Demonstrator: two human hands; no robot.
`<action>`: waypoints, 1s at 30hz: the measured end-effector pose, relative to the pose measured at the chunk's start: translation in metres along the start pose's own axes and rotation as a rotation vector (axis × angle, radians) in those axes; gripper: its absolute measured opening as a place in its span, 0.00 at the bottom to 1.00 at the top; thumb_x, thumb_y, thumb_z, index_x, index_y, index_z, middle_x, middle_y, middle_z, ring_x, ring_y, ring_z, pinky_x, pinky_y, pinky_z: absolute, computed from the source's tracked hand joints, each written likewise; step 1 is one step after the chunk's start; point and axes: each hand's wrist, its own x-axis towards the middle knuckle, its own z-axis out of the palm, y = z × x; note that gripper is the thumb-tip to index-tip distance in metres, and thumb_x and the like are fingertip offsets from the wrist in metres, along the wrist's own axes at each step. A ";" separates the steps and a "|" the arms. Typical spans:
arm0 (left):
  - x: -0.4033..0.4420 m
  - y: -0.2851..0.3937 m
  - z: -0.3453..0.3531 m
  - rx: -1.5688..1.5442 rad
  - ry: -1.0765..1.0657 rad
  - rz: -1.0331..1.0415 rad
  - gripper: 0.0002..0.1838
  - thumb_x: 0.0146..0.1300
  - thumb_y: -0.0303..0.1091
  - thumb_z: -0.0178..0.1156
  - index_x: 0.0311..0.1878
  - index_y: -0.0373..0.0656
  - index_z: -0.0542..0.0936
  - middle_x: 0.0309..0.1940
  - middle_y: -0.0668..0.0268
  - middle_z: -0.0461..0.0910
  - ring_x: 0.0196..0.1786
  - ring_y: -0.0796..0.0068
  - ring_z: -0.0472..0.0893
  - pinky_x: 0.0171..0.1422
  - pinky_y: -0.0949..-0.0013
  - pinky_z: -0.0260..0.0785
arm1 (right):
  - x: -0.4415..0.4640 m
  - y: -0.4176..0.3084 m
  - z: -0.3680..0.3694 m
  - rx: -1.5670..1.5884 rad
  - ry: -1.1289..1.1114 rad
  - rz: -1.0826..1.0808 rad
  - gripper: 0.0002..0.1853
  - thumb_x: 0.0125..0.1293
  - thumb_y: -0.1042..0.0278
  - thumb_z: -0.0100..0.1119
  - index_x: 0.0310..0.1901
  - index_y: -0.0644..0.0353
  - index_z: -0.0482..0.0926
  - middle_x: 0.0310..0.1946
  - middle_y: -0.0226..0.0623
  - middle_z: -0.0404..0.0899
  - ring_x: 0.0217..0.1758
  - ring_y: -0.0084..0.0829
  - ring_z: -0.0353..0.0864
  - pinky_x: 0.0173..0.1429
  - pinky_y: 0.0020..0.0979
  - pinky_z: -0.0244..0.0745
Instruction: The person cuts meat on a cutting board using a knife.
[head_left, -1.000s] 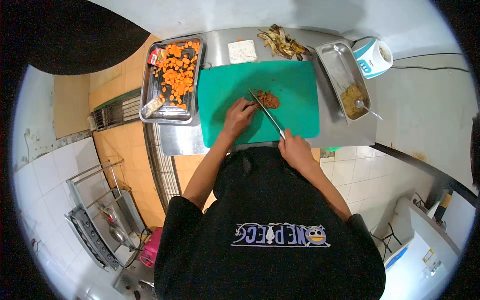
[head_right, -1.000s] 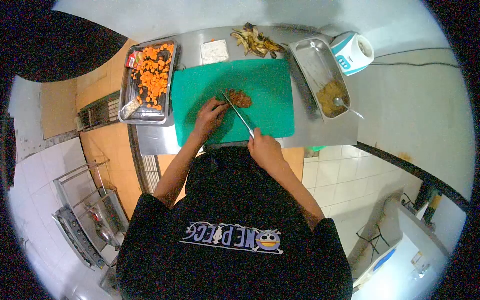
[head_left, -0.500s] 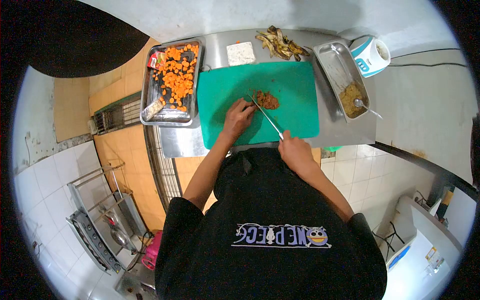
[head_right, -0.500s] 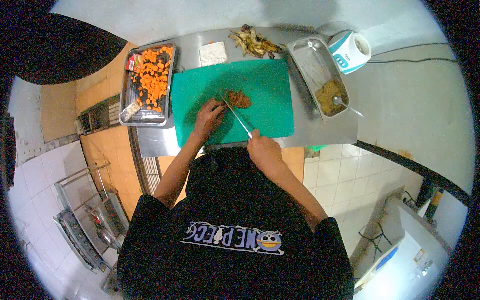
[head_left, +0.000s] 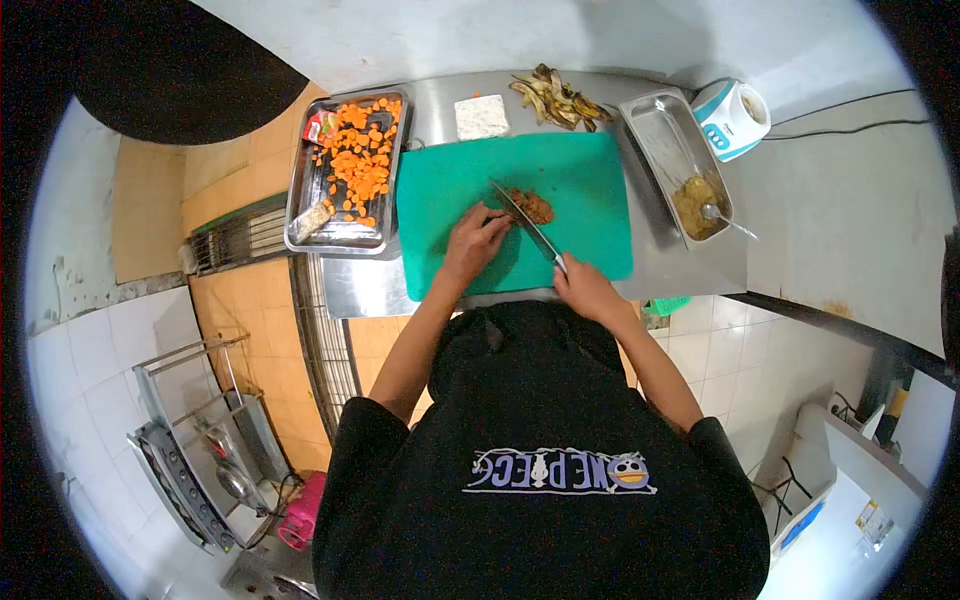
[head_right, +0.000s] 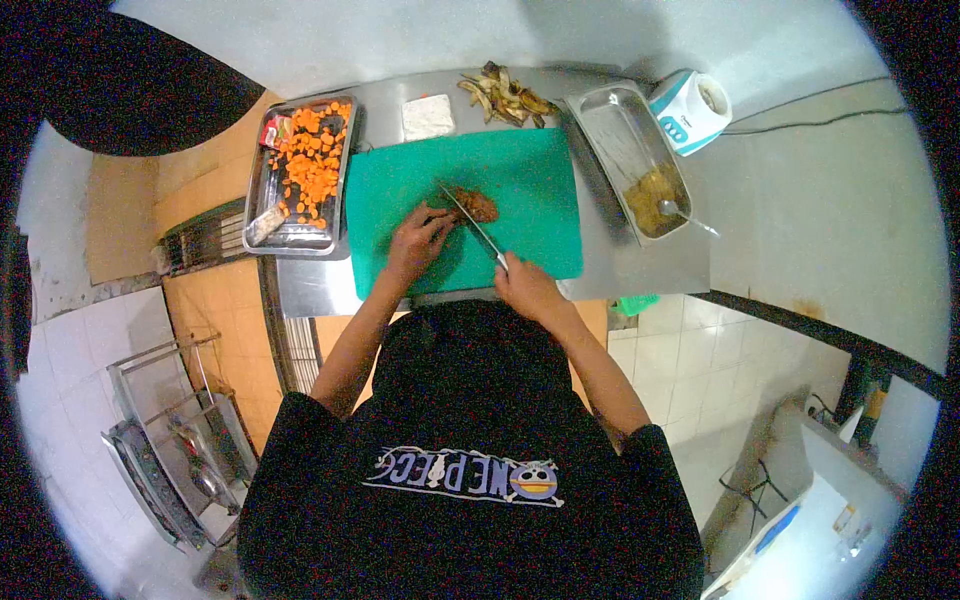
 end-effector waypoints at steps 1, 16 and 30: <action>-0.001 -0.002 0.002 -0.020 -0.010 -0.012 0.08 0.59 0.28 0.71 0.42 0.45 0.87 0.43 0.63 0.85 0.51 0.54 0.84 0.59 0.54 0.80 | -0.001 -0.004 -0.012 0.026 -0.053 0.005 0.18 0.75 0.56 0.51 0.52 0.64 0.72 0.33 0.63 0.83 0.37 0.65 0.84 0.45 0.63 0.78; 0.001 -0.003 0.005 -0.024 0.011 0.023 0.07 0.58 0.27 0.72 0.40 0.43 0.87 0.41 0.62 0.84 0.47 0.55 0.85 0.57 0.53 0.80 | -0.008 -0.008 0.018 0.024 -0.022 0.059 0.18 0.75 0.57 0.52 0.52 0.65 0.70 0.33 0.64 0.83 0.37 0.66 0.84 0.43 0.64 0.78; -0.001 -0.004 0.003 -0.038 -0.018 0.013 0.09 0.60 0.26 0.70 0.44 0.45 0.87 0.43 0.63 0.84 0.45 0.58 0.85 0.49 0.56 0.80 | 0.013 -0.002 -0.015 0.121 -0.131 -0.025 0.19 0.78 0.54 0.48 0.53 0.64 0.71 0.41 0.65 0.82 0.46 0.68 0.82 0.51 0.64 0.74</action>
